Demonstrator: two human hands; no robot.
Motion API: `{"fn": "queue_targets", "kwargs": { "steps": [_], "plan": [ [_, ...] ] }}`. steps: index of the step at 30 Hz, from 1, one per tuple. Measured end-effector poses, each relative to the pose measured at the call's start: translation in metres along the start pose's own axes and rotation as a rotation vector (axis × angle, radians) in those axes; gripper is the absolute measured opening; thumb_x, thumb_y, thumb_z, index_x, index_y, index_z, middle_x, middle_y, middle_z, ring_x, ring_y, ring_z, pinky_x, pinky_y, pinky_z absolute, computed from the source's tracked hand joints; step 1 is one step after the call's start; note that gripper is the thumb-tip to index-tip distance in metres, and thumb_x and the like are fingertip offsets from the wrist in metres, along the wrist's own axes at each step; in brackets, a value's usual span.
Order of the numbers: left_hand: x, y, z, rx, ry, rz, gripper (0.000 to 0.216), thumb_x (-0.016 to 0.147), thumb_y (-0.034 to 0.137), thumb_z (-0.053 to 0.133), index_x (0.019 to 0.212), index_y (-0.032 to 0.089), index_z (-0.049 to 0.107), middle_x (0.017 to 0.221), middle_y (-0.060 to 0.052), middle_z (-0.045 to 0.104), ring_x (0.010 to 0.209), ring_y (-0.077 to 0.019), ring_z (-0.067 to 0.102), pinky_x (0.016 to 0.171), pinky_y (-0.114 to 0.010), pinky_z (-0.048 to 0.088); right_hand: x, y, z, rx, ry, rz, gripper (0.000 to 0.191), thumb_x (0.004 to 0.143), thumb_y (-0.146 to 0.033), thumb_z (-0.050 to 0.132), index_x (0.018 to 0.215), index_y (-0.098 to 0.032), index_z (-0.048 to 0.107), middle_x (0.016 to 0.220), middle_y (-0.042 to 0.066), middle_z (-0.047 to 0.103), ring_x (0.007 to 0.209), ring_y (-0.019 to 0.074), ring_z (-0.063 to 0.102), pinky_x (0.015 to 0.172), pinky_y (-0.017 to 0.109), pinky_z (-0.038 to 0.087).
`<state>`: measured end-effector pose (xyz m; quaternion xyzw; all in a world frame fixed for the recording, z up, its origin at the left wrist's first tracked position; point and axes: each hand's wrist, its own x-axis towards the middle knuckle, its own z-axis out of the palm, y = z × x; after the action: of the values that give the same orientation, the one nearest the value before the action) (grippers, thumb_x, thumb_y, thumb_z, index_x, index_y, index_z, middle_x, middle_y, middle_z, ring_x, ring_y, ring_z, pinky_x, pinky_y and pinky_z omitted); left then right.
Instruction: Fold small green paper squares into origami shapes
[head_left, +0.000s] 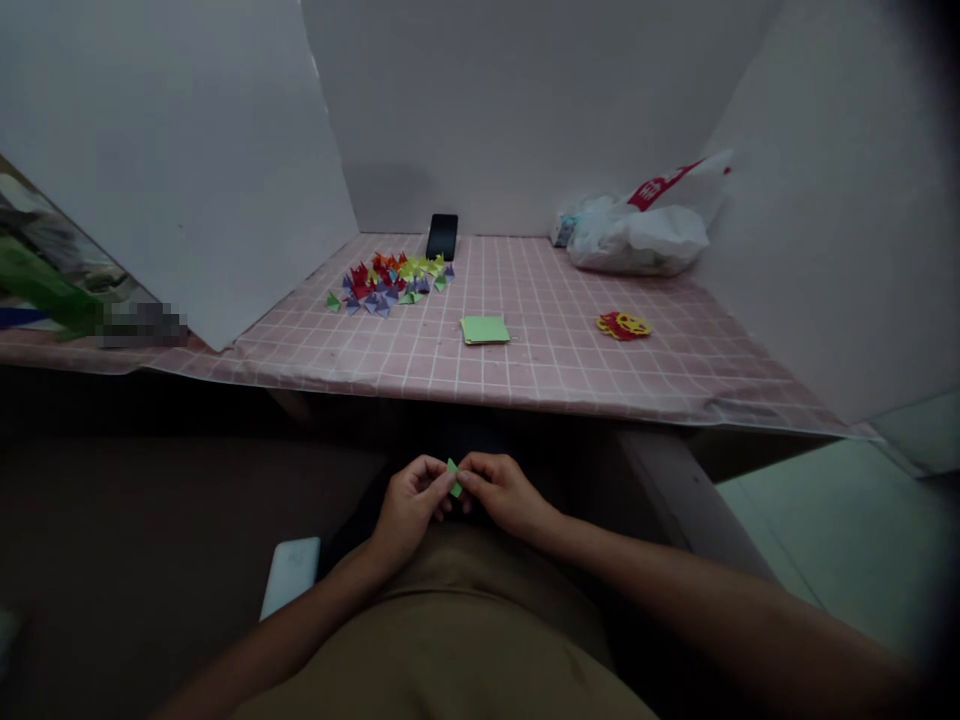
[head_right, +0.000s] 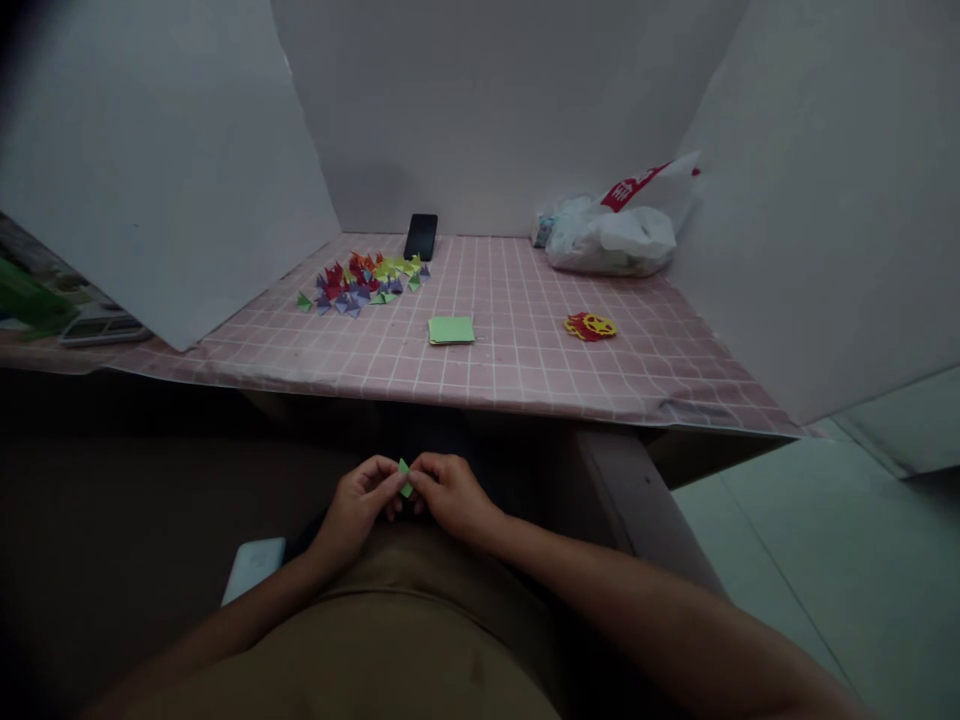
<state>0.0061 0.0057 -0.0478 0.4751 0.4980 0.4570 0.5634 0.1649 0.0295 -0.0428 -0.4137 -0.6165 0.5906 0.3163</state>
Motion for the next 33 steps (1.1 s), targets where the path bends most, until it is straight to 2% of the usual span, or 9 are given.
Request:
{"fn": "queue_targets", "kwargs": {
  "steps": [4,8,14,18,23,28,33],
  "plan": [
    [-0.001,-0.001,0.0,0.058,0.008,-0.011,0.023,0.077,0.037,0.066,0.073,0.016,0.057,0.056,0.004,0.055,0.048,-0.009,0.049,0.045,-0.019,0.037,0.001,-0.001,-0.002,-0.022,-0.014,-0.025,0.023,0.087,-0.033,0.052,0.073,-0.016,0.058,0.064,0.001,0.059,0.058,0.0122,0.054,0.056,0.024,0.041],
    [-0.003,0.001,0.002,0.135,-0.032,-0.026,0.021,0.075,0.034,0.066,0.07,0.016,0.058,0.053,0.004,0.053,0.047,-0.0086,0.046,0.045,-0.019,0.036,0.002,-0.008,-0.005,-0.063,0.044,-0.076,0.016,0.08,-0.028,0.061,0.071,-0.016,0.057,0.064,-0.002,0.055,0.059,0.0111,0.05,0.055,0.022,0.038],
    [-0.002,0.008,0.004,0.084,-0.061,-0.028,0.023,0.077,0.038,0.065,0.076,0.015,0.061,0.065,0.001,0.06,0.053,-0.0105,0.052,0.049,-0.021,0.041,0.001,-0.014,-0.009,-0.032,0.1,-0.114,0.015,0.081,-0.025,0.057,0.069,-0.016,0.057,0.063,-0.002,0.055,0.06,0.0116,0.049,0.058,0.024,0.038],
    [-0.004,0.008,0.004,0.116,-0.015,0.012,0.022,0.078,0.036,0.064,0.074,0.015,0.061,0.064,0.0,0.061,0.053,-0.0107,0.053,0.049,-0.021,0.04,0.001,-0.013,-0.008,0.037,0.072,-0.095,0.014,0.082,-0.027,0.057,0.072,-0.017,0.057,0.067,0.0,0.058,0.064,0.013,0.053,0.062,0.026,0.042],
    [-0.006,0.003,0.003,0.146,0.013,0.033,0.019,0.078,0.034,0.065,0.075,0.016,0.059,0.063,0.001,0.061,0.055,-0.0122,0.057,0.049,-0.021,0.041,0.002,-0.014,-0.009,-0.016,0.077,-0.097,0.01,0.078,-0.023,0.062,0.071,-0.017,0.058,0.066,-0.002,0.056,0.063,0.0119,0.05,0.06,0.024,0.04],
    [-0.005,0.004,0.003,0.108,-0.029,0.034,0.02,0.081,0.035,0.062,0.084,0.015,0.064,0.077,-0.004,0.069,0.06,-0.0129,0.061,0.049,-0.021,0.043,0.0,-0.019,-0.011,-0.002,0.097,-0.127,0.013,0.081,-0.025,0.059,0.072,-0.016,0.059,0.067,0.0,0.059,0.064,0.0128,0.054,0.063,0.025,0.042],
    [-0.008,0.006,0.001,0.187,0.024,0.076,0.02,0.081,0.033,0.062,0.075,0.015,0.063,0.059,0.001,0.061,0.05,-0.0098,0.052,0.048,-0.02,0.04,0.0,-0.02,-0.009,0.057,0.072,-0.095,0.012,0.079,-0.027,0.061,0.073,-0.016,0.059,0.066,-0.001,0.058,0.063,0.0125,0.054,0.062,0.025,0.042]
  ]
}}
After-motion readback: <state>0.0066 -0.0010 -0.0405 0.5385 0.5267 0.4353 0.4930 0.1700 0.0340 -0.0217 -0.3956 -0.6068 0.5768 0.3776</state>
